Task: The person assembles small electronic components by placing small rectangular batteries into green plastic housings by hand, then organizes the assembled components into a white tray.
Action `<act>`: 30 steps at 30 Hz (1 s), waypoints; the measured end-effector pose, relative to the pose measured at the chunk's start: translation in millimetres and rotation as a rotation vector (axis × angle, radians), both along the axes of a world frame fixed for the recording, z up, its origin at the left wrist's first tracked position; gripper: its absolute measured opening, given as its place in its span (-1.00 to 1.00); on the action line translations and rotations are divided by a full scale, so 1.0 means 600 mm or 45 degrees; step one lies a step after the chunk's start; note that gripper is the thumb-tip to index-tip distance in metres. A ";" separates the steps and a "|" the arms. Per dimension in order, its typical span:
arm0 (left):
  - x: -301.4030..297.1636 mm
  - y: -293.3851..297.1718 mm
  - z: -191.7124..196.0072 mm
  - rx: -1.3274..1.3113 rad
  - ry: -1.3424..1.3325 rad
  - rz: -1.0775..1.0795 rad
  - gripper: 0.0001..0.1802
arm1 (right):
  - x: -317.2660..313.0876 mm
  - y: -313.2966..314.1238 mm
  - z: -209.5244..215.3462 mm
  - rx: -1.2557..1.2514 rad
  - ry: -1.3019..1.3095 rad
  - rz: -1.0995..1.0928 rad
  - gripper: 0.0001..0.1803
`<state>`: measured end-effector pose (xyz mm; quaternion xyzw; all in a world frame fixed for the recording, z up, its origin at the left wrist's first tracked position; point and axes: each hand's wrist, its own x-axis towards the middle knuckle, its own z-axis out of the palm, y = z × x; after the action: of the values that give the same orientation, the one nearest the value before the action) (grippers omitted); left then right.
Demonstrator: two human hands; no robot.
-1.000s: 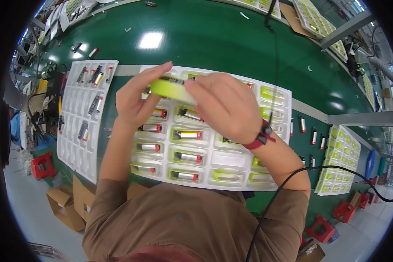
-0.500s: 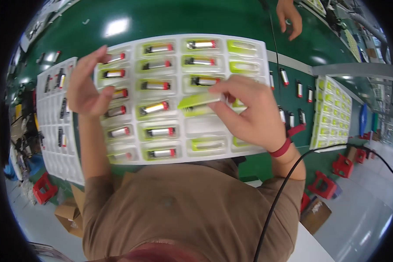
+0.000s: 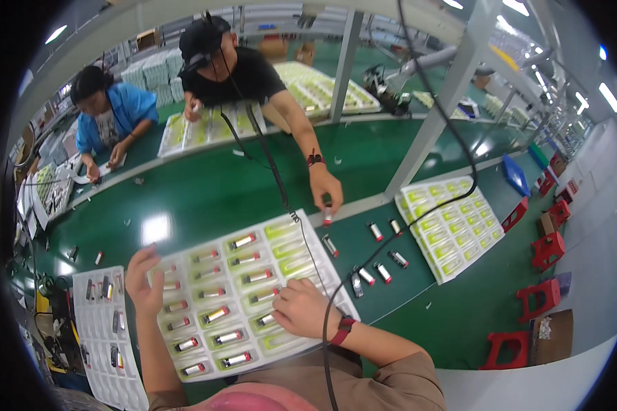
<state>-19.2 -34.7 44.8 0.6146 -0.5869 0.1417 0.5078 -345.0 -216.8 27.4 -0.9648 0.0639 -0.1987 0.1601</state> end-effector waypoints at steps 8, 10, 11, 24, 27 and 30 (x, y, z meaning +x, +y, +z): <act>0.001 0.007 0.026 0.099 0.116 0.057 -0.79 | 0.007 -0.013 0.038 -0.039 -0.205 -0.052 -0.86; 0.030 -0.016 0.008 0.034 0.142 0.114 -0.81 | -0.004 -0.042 0.040 -0.086 -0.329 -0.220 -0.89; 0.038 -0.013 -0.007 -0.001 0.201 0.122 -0.83 | -0.012 -0.050 0.040 -0.101 -0.358 -0.308 -0.90; 0.080 0.029 -0.036 0.490 0.565 0.259 -0.82 | -0.020 -0.090 -0.003 -0.157 -0.452 -0.356 -0.89; 0.116 0.074 -0.068 0.354 0.659 0.366 -0.80 | 0.016 -0.096 0.026 -0.127 -0.283 -0.279 -0.92; 0.125 0.081 -0.058 0.426 0.690 0.345 -0.78 | 0.015 -0.084 0.036 0.037 -0.142 -0.328 -0.89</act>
<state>55.7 14.0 9.8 0.7770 -0.3590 -0.0588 0.5138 -336.0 -267.2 49.0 -0.9336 0.1813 -0.2699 0.1506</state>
